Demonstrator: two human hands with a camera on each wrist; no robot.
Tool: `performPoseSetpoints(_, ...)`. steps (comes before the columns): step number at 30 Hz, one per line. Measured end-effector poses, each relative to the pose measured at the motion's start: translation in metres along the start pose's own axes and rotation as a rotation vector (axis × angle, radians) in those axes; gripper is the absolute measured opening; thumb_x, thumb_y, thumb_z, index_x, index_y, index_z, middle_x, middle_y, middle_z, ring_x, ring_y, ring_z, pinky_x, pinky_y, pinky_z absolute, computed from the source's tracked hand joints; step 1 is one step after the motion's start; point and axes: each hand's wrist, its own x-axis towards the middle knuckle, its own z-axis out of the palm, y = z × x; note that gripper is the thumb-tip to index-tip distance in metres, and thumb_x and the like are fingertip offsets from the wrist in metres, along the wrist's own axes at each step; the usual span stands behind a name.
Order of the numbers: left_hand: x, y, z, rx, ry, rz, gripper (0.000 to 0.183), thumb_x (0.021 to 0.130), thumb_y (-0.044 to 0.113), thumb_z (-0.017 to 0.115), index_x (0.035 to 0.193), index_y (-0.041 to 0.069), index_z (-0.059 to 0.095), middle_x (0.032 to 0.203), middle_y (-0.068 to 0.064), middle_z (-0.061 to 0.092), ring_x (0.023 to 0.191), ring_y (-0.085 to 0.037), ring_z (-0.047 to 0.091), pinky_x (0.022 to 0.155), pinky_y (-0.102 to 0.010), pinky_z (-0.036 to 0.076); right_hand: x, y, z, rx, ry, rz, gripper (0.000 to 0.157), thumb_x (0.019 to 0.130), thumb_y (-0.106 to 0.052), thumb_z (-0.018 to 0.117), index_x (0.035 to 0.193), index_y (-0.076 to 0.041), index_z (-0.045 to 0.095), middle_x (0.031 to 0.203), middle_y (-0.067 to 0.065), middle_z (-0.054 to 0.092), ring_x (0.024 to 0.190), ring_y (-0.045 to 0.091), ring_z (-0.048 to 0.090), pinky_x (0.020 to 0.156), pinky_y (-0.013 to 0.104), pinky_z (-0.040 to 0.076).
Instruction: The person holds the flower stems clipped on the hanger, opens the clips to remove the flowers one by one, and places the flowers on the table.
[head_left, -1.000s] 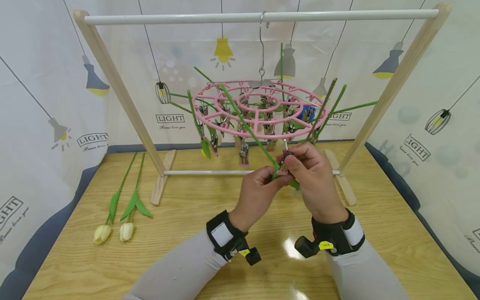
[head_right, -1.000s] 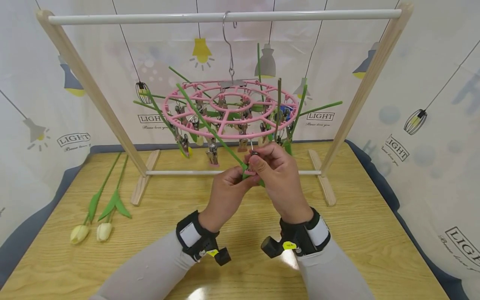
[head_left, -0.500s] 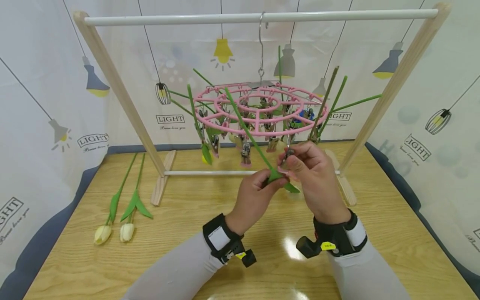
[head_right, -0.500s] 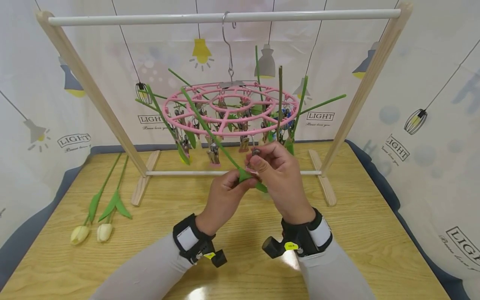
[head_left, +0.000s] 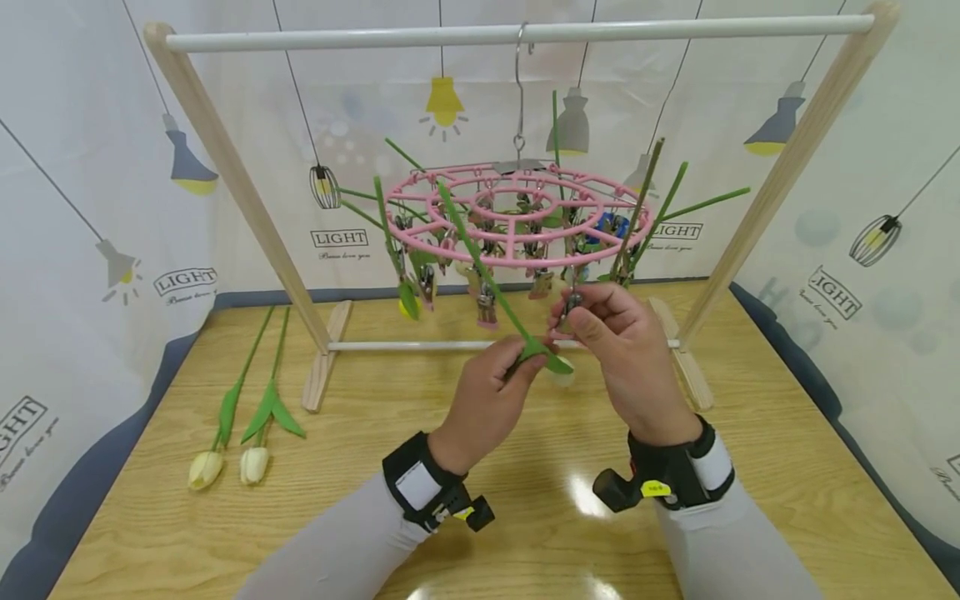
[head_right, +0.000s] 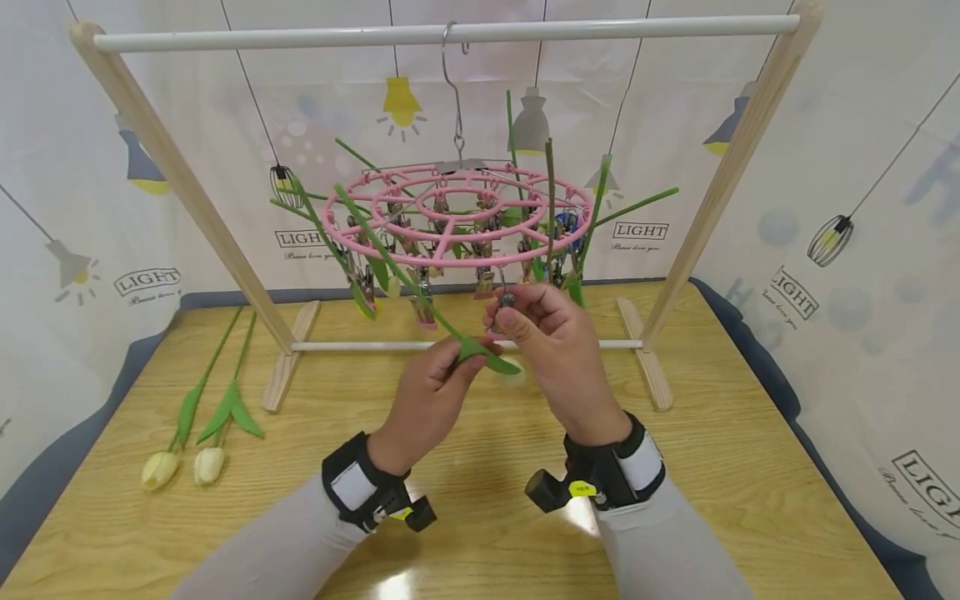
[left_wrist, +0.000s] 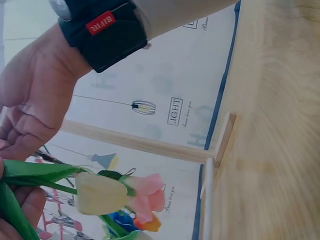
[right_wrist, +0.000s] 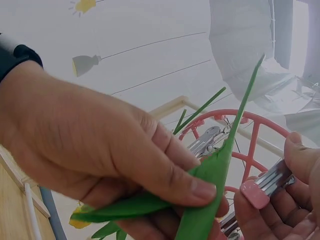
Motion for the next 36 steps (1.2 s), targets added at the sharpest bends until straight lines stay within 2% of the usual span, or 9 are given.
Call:
performPoseSetpoints(5, 0.001, 0.006, -0.01, 0.016, 0.033, 0.104, 0.015, 0.094, 0.022, 0.054, 0.101, 0.014, 0.064, 0.083, -0.002, 0.062, 0.053, -0.008, 0.037, 0.048, -0.025, 0.034, 0.0, -0.001, -0.003, -0.006, 0.006, 0.012, 0.022, 0.094, -0.008, 0.051, 0.114, 0.002, 0.052, 0.101, 0.007, 0.061, 0.096, 0.028, 0.057, 0.084, 0.028, 0.054)
performPoseSetpoints(8, 0.0, 0.01, -0.018, 0.003, 0.052, 0.147, 0.014, 0.091, 0.017, 0.058, 0.102, 0.012, 0.066, 0.099, -0.007, 0.069, 0.063, -0.007, 0.05, 0.05, -0.024, 0.036, 0.0, -0.002, -0.003, -0.002, 0.003, 0.015, 0.022, 0.094, -0.008, 0.051, 0.114, 0.002, 0.052, 0.102, 0.008, 0.061, 0.097, 0.029, 0.056, 0.085, 0.029, 0.054)
performPoseSetpoints(12, -0.005, 0.014, -0.034, 0.024, 0.08, 0.192, 0.012, 0.088, 0.01, 0.062, 0.099, 0.011, 0.067, 0.094, -0.008, 0.07, 0.079, -0.009, 0.06, 0.053, -0.025, 0.041, 0.001, -0.003, -0.002, -0.008, 0.0, 0.022, 0.025, 0.095, -0.01, 0.051, 0.115, 0.005, 0.05, 0.104, 0.009, 0.061, 0.099, 0.031, 0.055, 0.087, 0.033, 0.053)
performPoseSetpoints(19, -0.018, 0.014, -0.065, 0.043, 0.156, 0.243, 0.02, 0.081, -0.004, 0.065, 0.096, 0.008, 0.068, 0.093, -0.011, 0.071, 0.088, -0.017, 0.064, 0.067, -0.024, 0.052, 0.002, -0.003, -0.002, -0.013, 0.004, 0.031, 0.025, 0.094, -0.01, 0.052, 0.116, 0.003, 0.051, 0.103, 0.009, 0.061, 0.099, 0.031, 0.055, 0.087, 0.033, 0.053)
performPoseSetpoints(21, -0.022, 0.013, -0.074, 0.06, 0.182, 0.249, 0.021, 0.079, -0.005, 0.066, 0.095, 0.008, 0.068, 0.092, -0.012, 0.071, 0.089, -0.019, 0.064, 0.068, -0.023, 0.052, 0.002, -0.002, -0.002, -0.011, 0.004, 0.034, 0.025, 0.094, -0.009, 0.052, 0.116, 0.003, 0.052, 0.102, 0.008, 0.062, 0.098, 0.03, 0.055, 0.086, 0.032, 0.053)
performPoseSetpoints(24, -0.027, 0.008, -0.087, 0.098, 0.214, 0.241, 0.021, 0.079, -0.005, 0.066, 0.095, 0.008, 0.068, 0.091, -0.013, 0.071, 0.073, -0.013, 0.062, 0.06, -0.02, 0.047, 0.001, -0.001, -0.002, -0.015, 0.004, 0.035, 0.027, 0.094, -0.009, 0.053, 0.117, 0.004, 0.051, 0.101, 0.007, 0.062, 0.098, 0.03, 0.055, 0.086, 0.031, 0.053)
performPoseSetpoints(29, -0.037, -0.004, -0.109, 0.18, 0.287, 0.187, 0.023, 0.08, -0.001, 0.067, 0.1, 0.01, 0.07, 0.089, -0.01, 0.071, 0.05, -0.006, 0.038, 0.047, -0.022, 0.031, 0.001, 0.0, -0.003, -0.019, 0.002, 0.034, 0.028, 0.094, -0.01, 0.053, 0.117, 0.006, 0.05, 0.102, 0.008, 0.062, 0.098, 0.03, 0.055, 0.085, 0.031, 0.053)
performPoseSetpoints(31, -0.041, -0.009, -0.119, 0.186, 0.328, 0.159, 0.023, 0.08, -0.003, 0.067, 0.099, 0.01, 0.07, 0.089, -0.01, 0.071, 0.054, -0.007, 0.048, 0.047, -0.02, 0.033, 0.001, 0.001, -0.003, -0.015, 0.002, 0.036, 0.029, 0.094, -0.009, 0.053, 0.118, 0.007, 0.049, 0.102, 0.007, 0.062, 0.098, 0.03, 0.055, 0.085, 0.03, 0.053)
performPoseSetpoints(36, -0.052, -0.021, -0.145, 0.181, 0.405, 0.065, 0.02, 0.083, -0.003, 0.064, 0.098, 0.008, 0.07, 0.09, -0.016, 0.071, 0.064, -0.015, 0.06, 0.05, -0.019, 0.038, 0.0, 0.002, -0.004, -0.008, 0.006, 0.036, 0.027, 0.094, -0.008, 0.053, 0.117, 0.005, 0.05, 0.102, 0.007, 0.062, 0.098, 0.028, 0.056, 0.085, 0.029, 0.053)
